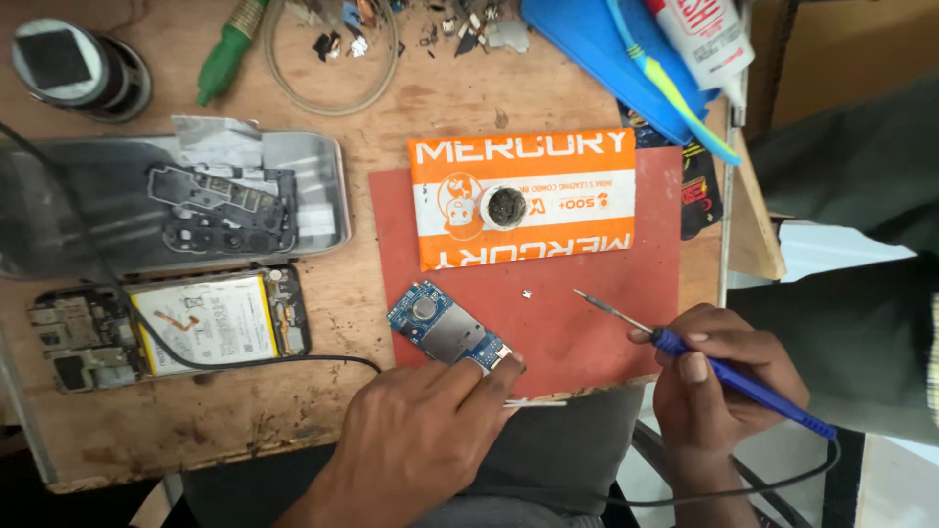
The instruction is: The person uses a soldering iron and tweezers to apply solder to a small circuit board component. They hold the component steady with tweezers while applying heat and solder, then place the component on the board.
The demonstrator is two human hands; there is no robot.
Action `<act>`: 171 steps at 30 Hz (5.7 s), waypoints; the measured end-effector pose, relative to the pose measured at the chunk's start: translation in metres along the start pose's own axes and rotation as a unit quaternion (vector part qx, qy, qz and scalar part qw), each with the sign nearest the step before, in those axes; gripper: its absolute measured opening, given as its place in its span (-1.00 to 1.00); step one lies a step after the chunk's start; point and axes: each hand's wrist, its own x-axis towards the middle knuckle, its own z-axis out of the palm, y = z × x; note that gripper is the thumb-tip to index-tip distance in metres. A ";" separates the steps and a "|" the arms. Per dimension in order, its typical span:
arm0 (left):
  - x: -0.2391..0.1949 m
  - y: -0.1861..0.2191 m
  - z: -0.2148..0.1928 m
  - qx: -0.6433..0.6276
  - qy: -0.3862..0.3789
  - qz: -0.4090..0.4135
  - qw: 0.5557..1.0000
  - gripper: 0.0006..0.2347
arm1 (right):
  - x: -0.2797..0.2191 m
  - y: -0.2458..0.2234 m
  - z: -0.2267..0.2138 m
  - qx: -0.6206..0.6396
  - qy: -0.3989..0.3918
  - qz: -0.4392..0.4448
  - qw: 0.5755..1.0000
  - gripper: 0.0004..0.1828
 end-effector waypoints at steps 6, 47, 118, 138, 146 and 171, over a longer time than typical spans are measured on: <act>-0.010 0.003 -0.001 -0.081 -0.080 -0.072 0.991 -0.67 | 0.009 -0.029 0.004 -0.032 -0.006 -0.033 0.999 -0.78; -0.065 -0.062 -0.069 -0.439 0.355 -0.276 0.778 -0.71 | 0.191 -0.083 0.279 -0.296 -0.276 -0.391 0.827 -0.87; -0.011 -0.018 -0.003 -0.036 -0.041 -0.044 0.998 -0.11 | 0.024 -0.008 0.030 -0.349 -0.202 -0.028 0.915 -0.81; -0.011 -0.014 -0.006 -0.038 -0.004 -0.031 0.999 -0.10 | 0.079 -0.013 0.106 -0.312 -0.231 0.009 0.922 -0.18; -0.016 -0.013 -0.003 -0.020 0.017 -0.025 0.999 -0.09 | 0.080 0.000 0.107 -0.351 -0.178 -0.023 0.919 -0.38; -0.033 -0.020 0.017 0.056 0.082 0.053 0.994 -0.12 | 0.007 0.020 0.013 -0.371 -0.056 -0.169 0.911 -0.70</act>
